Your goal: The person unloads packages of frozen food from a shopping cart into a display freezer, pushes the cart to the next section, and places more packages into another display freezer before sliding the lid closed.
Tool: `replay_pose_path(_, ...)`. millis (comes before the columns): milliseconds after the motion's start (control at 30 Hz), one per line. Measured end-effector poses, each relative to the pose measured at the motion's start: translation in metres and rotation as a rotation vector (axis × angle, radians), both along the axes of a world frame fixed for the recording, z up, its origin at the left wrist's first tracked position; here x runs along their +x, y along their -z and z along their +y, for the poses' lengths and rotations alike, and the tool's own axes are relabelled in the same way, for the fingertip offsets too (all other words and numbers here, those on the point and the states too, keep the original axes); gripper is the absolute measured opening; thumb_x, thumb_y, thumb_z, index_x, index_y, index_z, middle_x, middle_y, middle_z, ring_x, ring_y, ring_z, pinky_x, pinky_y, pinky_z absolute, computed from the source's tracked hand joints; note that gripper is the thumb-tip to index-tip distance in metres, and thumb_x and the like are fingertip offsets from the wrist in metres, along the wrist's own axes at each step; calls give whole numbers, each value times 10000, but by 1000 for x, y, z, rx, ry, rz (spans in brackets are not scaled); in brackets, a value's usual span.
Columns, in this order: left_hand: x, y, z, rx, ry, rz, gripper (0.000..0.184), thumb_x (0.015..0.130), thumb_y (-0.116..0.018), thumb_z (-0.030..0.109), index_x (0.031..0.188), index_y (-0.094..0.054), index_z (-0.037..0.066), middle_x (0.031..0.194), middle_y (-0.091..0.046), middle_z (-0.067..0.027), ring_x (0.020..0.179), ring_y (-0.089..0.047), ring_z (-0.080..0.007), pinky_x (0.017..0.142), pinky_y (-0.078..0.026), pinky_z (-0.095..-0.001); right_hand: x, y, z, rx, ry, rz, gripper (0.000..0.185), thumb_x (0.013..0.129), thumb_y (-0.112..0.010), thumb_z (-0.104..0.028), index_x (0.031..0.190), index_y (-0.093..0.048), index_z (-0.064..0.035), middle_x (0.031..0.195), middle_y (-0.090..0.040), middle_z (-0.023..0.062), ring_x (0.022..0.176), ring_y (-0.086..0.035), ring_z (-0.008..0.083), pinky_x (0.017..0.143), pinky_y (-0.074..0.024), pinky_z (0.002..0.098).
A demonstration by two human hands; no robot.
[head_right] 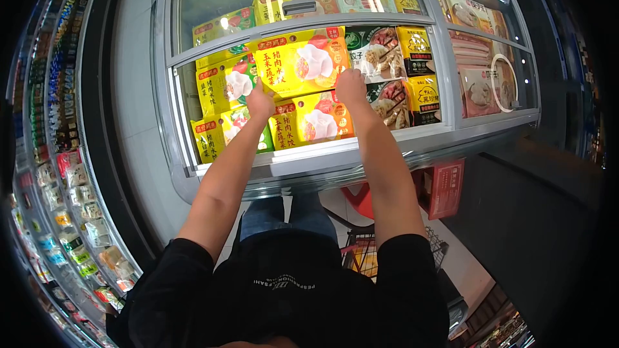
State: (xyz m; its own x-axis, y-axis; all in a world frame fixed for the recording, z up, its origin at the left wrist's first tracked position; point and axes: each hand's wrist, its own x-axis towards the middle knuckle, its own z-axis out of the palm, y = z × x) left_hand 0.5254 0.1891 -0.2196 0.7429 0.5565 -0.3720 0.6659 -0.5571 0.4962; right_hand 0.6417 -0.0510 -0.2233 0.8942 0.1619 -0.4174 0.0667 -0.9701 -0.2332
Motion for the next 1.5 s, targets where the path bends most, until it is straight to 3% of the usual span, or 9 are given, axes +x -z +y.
replay_pose_path(167,-14,-30,18,-17,336,173,714,856,-719,206,1466,-423,-17,1136,-680,-253,1104,-637,-426,965,-507,-454,-36,-47,-9,156,-10,76,530,854,-758,-206,1265,-502,9,1273,-554,239,1229,-539,406,1014,-477,465)
replay_pose_path(300,-52,-17,38,-206,348,-39,644,875,-731,184,1418,-496,-69,1282,-659,-228,1145,-665,-338,972,-512,-402,-85,-87,-26,394,13,-174,602,816,-778,-138,1319,-482,10,1276,-555,240,1226,-528,414,1018,-458,465)
replay_pose_path(433,-72,-88,14,-449,190,-31,507,903,-724,155,1342,-577,-53,1243,-684,-183,1101,-677,-241,940,-525,-330,-129,-112,-38,522,37,-343,552,803,-765,-77,1290,-525,20,1276,-558,240,1205,-535,412,1021,-451,461)
replay_pose_path(633,-120,-164,-37,-83,402,-486,328,888,-749,152,1153,-683,-28,1024,-739,-152,851,-691,-251,806,-555,-355,-210,-157,-33,656,95,-607,427,783,-725,-29,1186,-583,-8,1195,-586,197,1105,-569,395,973,-461,473)
replay_pose_path(700,-141,-177,-54,-143,484,-516,306,912,-737,140,1162,-674,-25,936,-719,-121,709,-620,-183,701,-546,-322,-242,-184,-32,705,103,-737,256,824,-635,-38,1076,-613,4,1097,-608,179,1041,-586,374,906,-480,453)
replay_pose_path(767,-163,-197,-75,-494,465,-405,290,953,-702,127,1202,-659,-16,816,-655,-55,639,-536,-96,604,-486,-259,-274,-182,-35,754,58,-733,232,770,-655,-1,997,-611,-24,1027,-591,130,970,-595,336,840,-497,428)
replay_pose_path(867,-191,-199,-89,-531,673,-272,284,974,-680,113,1223,-646,-18,682,-554,14,610,-477,-53,558,-403,-220,-322,-178,-40,735,14,-643,175,757,-650,-29,915,-576,-25,950,-574,121,900,-594,326,779,-502,420)
replay_pose_path(1000,-217,-201,-108,-451,982,-154,341,911,-757,163,1184,-664,-20,606,-527,-32,558,-471,-90,538,-414,-279,-368,-177,-56,699,46,-567,150,753,-652,-39,862,-548,-28,899,-559,118,858,-589,325,734,-503,429)
replay_pose_path(1500,-284,-244,-193,-892,1547,105,244,929,-736,110,1146,-687,9,679,-518,33,621,-435,-37,567,-396,-213,-551,-237,-82,399,738,-966,75,805,-647,-53,856,-593,-41,868,-610,109,834,-626,337,717,-516,424)
